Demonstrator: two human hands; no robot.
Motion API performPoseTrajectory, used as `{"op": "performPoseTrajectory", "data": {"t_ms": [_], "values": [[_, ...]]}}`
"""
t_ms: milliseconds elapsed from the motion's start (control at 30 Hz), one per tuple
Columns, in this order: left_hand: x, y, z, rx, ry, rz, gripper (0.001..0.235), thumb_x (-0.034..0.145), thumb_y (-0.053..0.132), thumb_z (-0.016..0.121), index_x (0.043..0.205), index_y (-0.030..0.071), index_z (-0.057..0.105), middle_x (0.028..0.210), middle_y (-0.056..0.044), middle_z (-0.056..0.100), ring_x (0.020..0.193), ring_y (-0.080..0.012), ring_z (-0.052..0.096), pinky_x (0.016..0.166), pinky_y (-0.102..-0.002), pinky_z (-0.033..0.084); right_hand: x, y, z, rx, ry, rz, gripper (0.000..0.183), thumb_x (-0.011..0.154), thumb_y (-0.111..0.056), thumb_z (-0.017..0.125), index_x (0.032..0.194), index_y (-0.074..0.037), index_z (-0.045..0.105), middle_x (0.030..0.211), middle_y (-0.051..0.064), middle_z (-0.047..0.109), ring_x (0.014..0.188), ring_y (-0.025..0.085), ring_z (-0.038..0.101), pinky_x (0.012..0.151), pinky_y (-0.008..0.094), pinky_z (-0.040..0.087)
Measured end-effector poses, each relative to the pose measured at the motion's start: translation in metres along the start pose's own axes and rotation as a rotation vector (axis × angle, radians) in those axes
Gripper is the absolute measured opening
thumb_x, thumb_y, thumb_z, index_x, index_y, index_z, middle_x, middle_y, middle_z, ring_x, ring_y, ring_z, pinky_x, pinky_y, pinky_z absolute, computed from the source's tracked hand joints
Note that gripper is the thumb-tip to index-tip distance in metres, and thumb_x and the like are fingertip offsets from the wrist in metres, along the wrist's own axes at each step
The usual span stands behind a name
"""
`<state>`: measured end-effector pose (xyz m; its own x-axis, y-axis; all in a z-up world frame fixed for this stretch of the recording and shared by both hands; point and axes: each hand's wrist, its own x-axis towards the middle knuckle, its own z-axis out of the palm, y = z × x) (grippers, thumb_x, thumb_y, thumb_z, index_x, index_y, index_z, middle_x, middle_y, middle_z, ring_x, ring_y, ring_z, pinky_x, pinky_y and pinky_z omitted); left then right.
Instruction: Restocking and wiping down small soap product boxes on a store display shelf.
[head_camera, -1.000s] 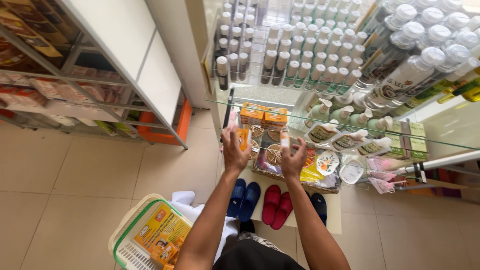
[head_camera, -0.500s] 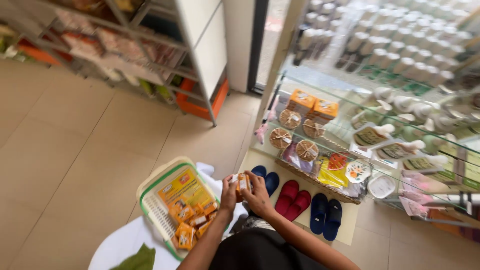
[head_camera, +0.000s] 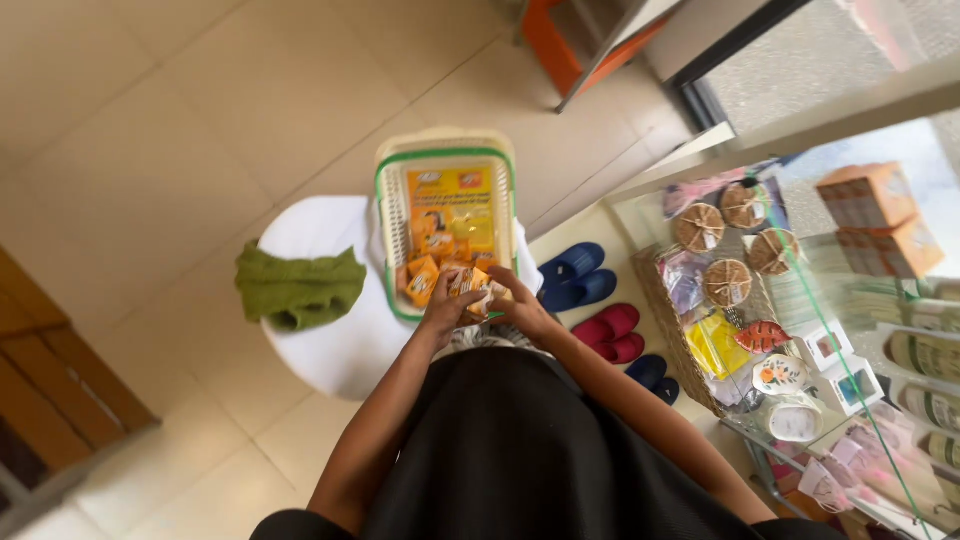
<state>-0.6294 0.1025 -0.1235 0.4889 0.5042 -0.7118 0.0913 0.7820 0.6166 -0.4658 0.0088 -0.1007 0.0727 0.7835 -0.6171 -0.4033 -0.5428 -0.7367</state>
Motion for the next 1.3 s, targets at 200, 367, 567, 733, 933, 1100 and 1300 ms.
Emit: {"op": "performPoseTrajectory", "data": {"t_ms": [200, 367, 567, 733, 933, 1100, 1300], "values": [[0.030, -0.049, -0.046, 0.211, 0.328, -0.114, 0.088, 0.072, 0.023, 0.087, 0.147, 0.011, 0.043, 0.130, -0.016, 0.063, 0.104, -0.0284, 0.071, 0.075, -0.043, 0.065, -0.005, 0.018, 0.005, -0.852, 0.020, -0.008, 0.059, 0.085, -0.024, 0.074, 0.139, -0.007, 0.056, 0.132, 0.017, 0.067, 0.104, 0.030, 0.075, 0.089, 0.039, 0.057], [0.053, -0.055, -0.076, 0.671, 0.338, 0.013, 0.092, 0.068, 0.031, 0.090, 0.147, 0.008, 0.047, 0.137, -0.020, 0.063, 0.118, -0.0319, 0.065, 0.102, -0.040, 0.052, -0.030, 0.054, -0.034, -0.908, 0.053, -0.062, 0.056, 0.087, -0.028, 0.073, 0.137, -0.009, 0.058, 0.121, 0.017, 0.072, 0.100, 0.030, 0.075, 0.085, 0.040, 0.059], [0.077, -0.015, -0.081, 1.080, 0.104, 0.325, 0.097, 0.067, 0.027, 0.085, 0.152, 0.007, 0.042, 0.142, -0.017, 0.061, 0.127, -0.0346, 0.059, 0.111, -0.042, 0.047, -0.071, 0.091, -0.072, -0.865, 0.339, 0.171, 0.053, 0.087, -0.028, 0.074, 0.135, -0.011, 0.060, 0.122, 0.018, 0.073, 0.103, 0.031, 0.074, 0.089, 0.041, 0.057], [0.108, 0.002, -0.085, 1.430, -0.002, 0.296, 0.101, 0.073, 0.030, 0.085, 0.158, 0.016, 0.034, 0.154, -0.009, 0.052, 0.135, -0.0349, 0.048, 0.114, -0.046, 0.039, -0.094, 0.097, -0.067, -0.790, 0.491, 0.282, 0.052, 0.087, -0.029, 0.073, 0.135, -0.013, 0.062, 0.123, 0.018, 0.072, 0.104, 0.031, 0.075, 0.091, 0.040, 0.057], [0.125, -0.004, -0.092, 1.327, -0.011, 0.306, 0.100, 0.076, 0.041, 0.087, 0.156, 0.013, 0.033, 0.153, -0.016, 0.047, 0.139, -0.0357, 0.047, 0.116, -0.047, 0.038, -0.093, 0.118, -0.057, -0.717, 0.485, 0.256, 0.052, 0.089, -0.032, 0.073, 0.135, -0.011, 0.060, 0.122, 0.018, 0.072, 0.105, 0.033, 0.074, 0.089, 0.041, 0.058], [0.117, -0.024, -0.119, 1.301, 0.074, 0.329, 0.079, 0.083, 0.039, 0.083, 0.146, 0.007, 0.047, 0.146, -0.019, 0.055, 0.131, -0.0386, 0.053, 0.110, -0.051, 0.037, -0.089, 0.126, -0.062, -0.735, 0.446, 0.219, 0.051, 0.089, -0.034, 0.072, 0.134, -0.012, 0.061, 0.120, 0.017, 0.074, 0.104, 0.034, 0.073, 0.091, 0.043, 0.056], [0.101, -0.040, -0.145, 1.245, 0.062, 0.348, 0.050, 0.089, 0.035, 0.076, 0.128, 0.006, 0.064, 0.125, -0.019, 0.070, 0.117, -0.0368, 0.064, 0.098, -0.045, 0.051, -0.085, 0.125, -0.085, -0.733, 0.504, 0.155, 0.051, 0.088, -0.034, 0.073, 0.132, -0.010, 0.061, 0.119, 0.019, 0.073, 0.109, 0.037, 0.070, 0.093, 0.044, 0.054]]}}
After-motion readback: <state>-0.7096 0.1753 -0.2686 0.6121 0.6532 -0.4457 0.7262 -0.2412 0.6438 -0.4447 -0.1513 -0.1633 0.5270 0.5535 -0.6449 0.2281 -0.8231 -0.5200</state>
